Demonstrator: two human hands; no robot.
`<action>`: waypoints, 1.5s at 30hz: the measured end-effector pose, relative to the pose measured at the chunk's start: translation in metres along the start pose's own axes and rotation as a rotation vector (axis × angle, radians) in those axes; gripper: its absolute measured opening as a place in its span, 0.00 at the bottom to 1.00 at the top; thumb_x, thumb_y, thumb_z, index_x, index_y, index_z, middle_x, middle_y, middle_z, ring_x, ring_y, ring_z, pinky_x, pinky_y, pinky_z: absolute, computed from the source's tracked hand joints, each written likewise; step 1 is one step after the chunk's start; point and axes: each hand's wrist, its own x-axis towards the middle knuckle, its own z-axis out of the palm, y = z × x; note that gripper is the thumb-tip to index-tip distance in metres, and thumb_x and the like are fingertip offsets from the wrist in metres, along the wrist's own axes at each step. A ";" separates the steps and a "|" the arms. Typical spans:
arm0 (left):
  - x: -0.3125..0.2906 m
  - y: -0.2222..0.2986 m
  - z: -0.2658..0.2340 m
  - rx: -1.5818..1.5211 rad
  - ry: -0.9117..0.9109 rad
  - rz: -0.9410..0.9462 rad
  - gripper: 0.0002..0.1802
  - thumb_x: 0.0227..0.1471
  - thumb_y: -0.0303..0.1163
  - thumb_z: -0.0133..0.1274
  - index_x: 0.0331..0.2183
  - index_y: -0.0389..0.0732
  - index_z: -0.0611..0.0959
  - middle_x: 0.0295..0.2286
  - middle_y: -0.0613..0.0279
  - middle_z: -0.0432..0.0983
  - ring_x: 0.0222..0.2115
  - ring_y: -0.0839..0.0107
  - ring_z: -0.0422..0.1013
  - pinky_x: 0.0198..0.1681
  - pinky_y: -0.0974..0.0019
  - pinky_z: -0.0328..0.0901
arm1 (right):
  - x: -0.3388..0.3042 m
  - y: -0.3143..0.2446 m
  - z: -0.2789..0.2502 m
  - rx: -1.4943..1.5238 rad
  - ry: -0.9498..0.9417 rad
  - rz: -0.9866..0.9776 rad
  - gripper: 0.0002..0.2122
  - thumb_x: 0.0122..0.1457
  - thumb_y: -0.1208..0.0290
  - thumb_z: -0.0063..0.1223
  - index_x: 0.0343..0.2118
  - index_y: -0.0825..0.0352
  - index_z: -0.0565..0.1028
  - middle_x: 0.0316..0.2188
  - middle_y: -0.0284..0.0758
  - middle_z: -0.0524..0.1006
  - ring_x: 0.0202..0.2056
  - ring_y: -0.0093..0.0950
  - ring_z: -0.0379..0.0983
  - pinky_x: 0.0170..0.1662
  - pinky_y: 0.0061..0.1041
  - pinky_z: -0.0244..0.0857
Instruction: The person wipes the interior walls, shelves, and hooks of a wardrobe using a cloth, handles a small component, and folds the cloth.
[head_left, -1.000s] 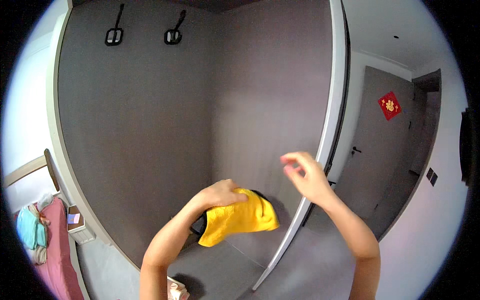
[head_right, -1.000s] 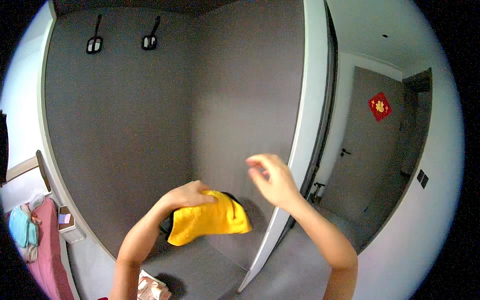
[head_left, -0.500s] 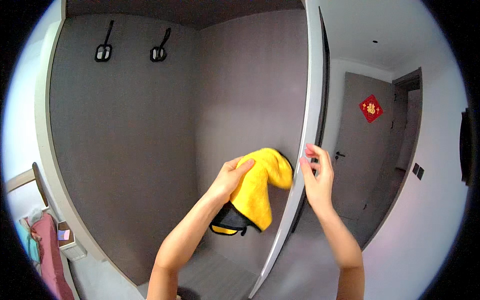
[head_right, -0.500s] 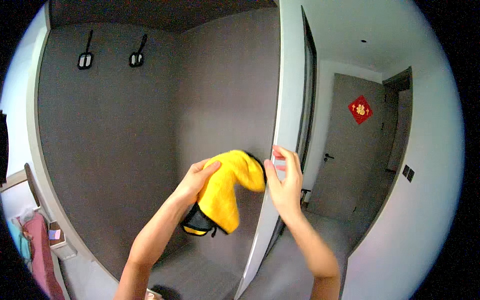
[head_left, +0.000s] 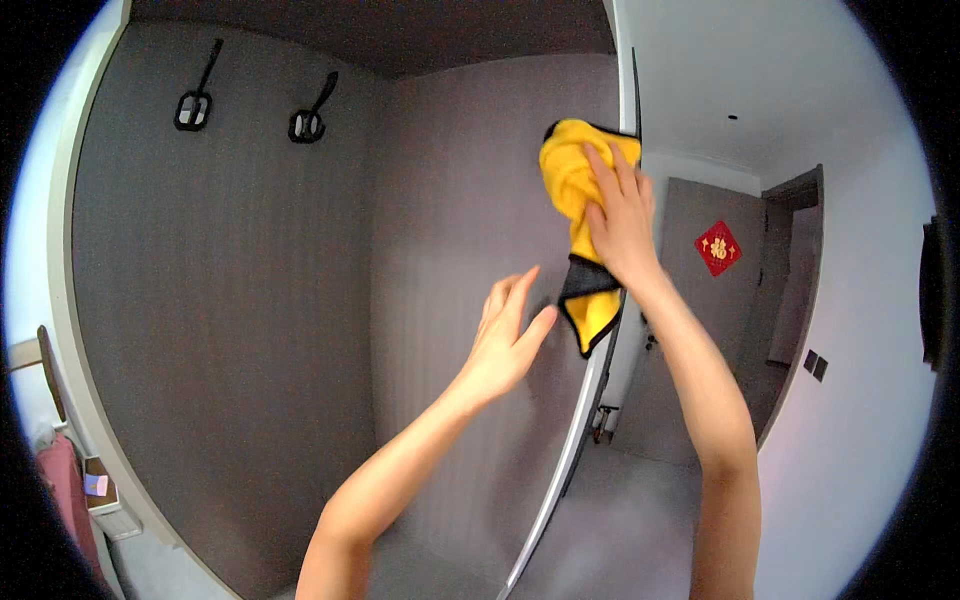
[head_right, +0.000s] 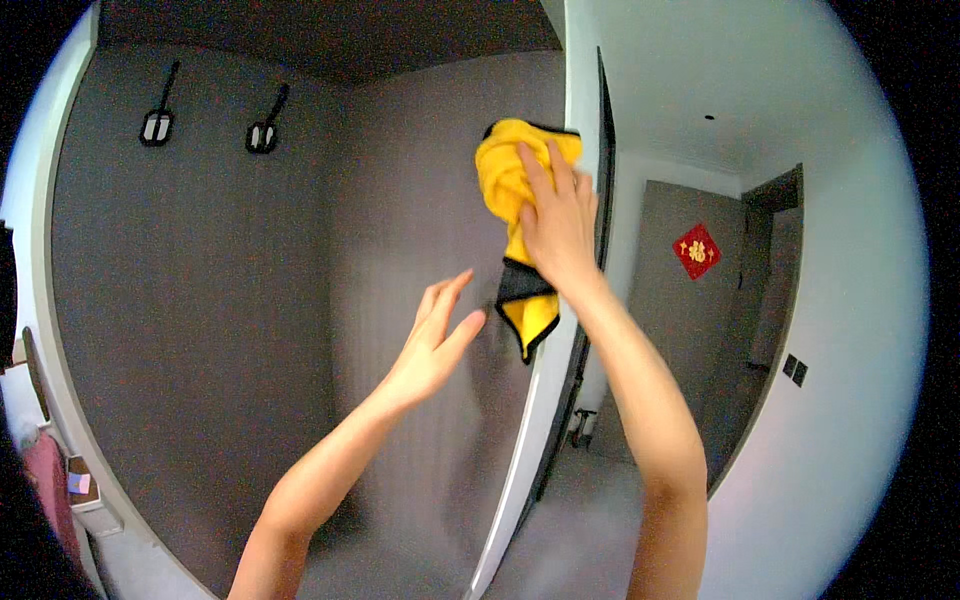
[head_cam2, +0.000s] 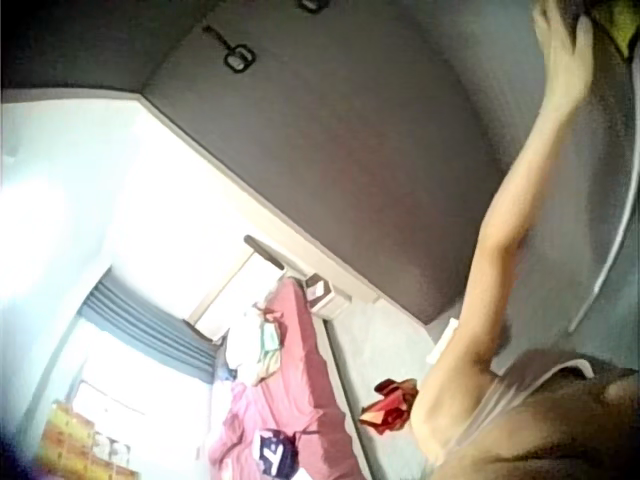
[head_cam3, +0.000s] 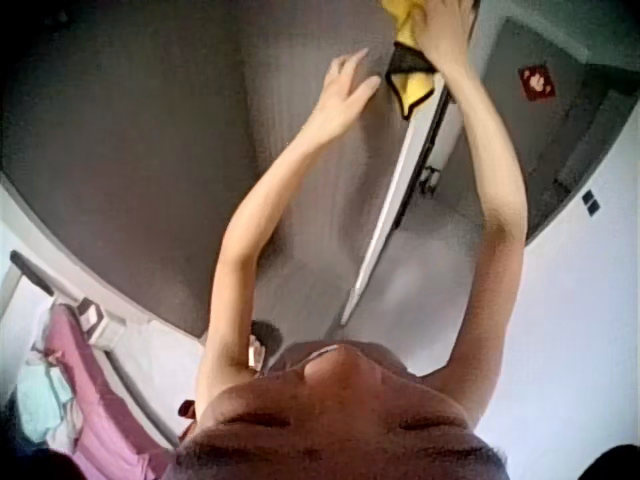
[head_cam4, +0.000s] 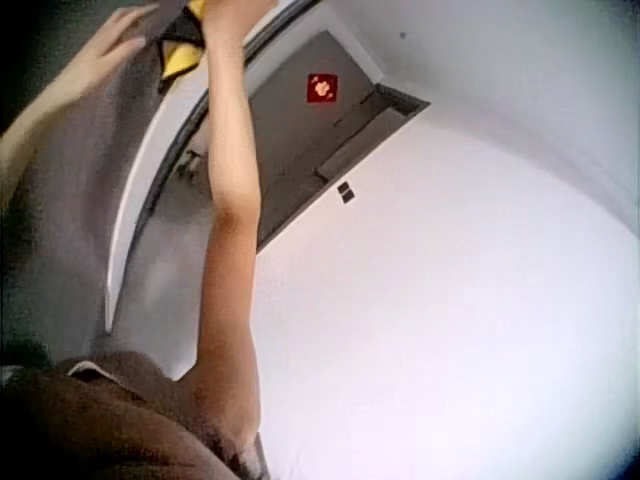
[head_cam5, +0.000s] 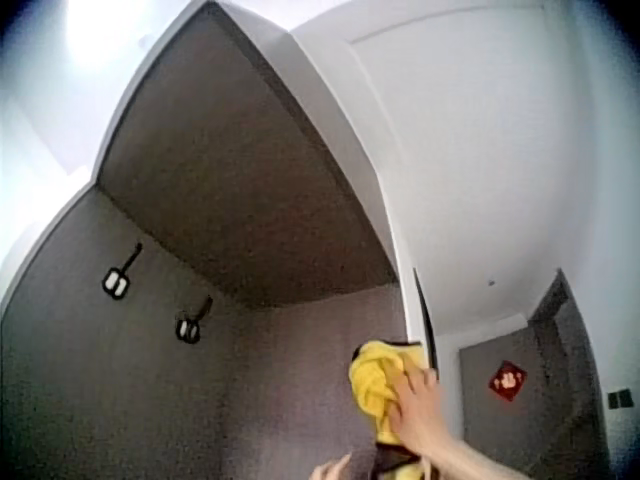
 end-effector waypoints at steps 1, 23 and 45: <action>-0.004 -0.008 -0.001 0.044 -0.016 -0.003 0.31 0.59 0.41 0.47 0.60 0.39 0.62 0.56 0.47 0.58 0.59 0.54 0.54 0.62 0.57 0.51 | 0.017 0.002 0.001 -0.195 -0.009 -0.084 0.29 0.52 0.74 0.52 0.60 0.57 0.64 0.61 0.46 0.60 0.58 0.46 0.56 0.57 0.47 0.52; -0.122 -0.139 -0.093 0.210 0.412 -0.386 0.14 0.55 0.29 0.47 0.44 0.39 0.76 0.46 0.54 0.68 0.50 0.57 0.63 0.55 0.58 0.58 | -0.102 -0.111 0.121 -0.055 -0.455 -0.337 0.23 0.59 0.72 0.44 0.59 0.56 0.65 0.61 0.46 0.58 0.52 0.46 0.66 0.54 0.41 0.64; -0.143 -0.186 -0.173 0.547 0.368 -0.190 0.12 0.52 0.29 0.49 0.39 0.36 0.79 0.44 0.53 0.72 0.49 0.53 0.64 0.54 0.53 0.57 | -0.057 -0.180 0.214 0.033 -0.314 -0.472 0.14 0.58 0.71 0.43 0.45 0.67 0.74 0.46 0.45 0.74 0.50 0.40 0.69 0.54 0.38 0.63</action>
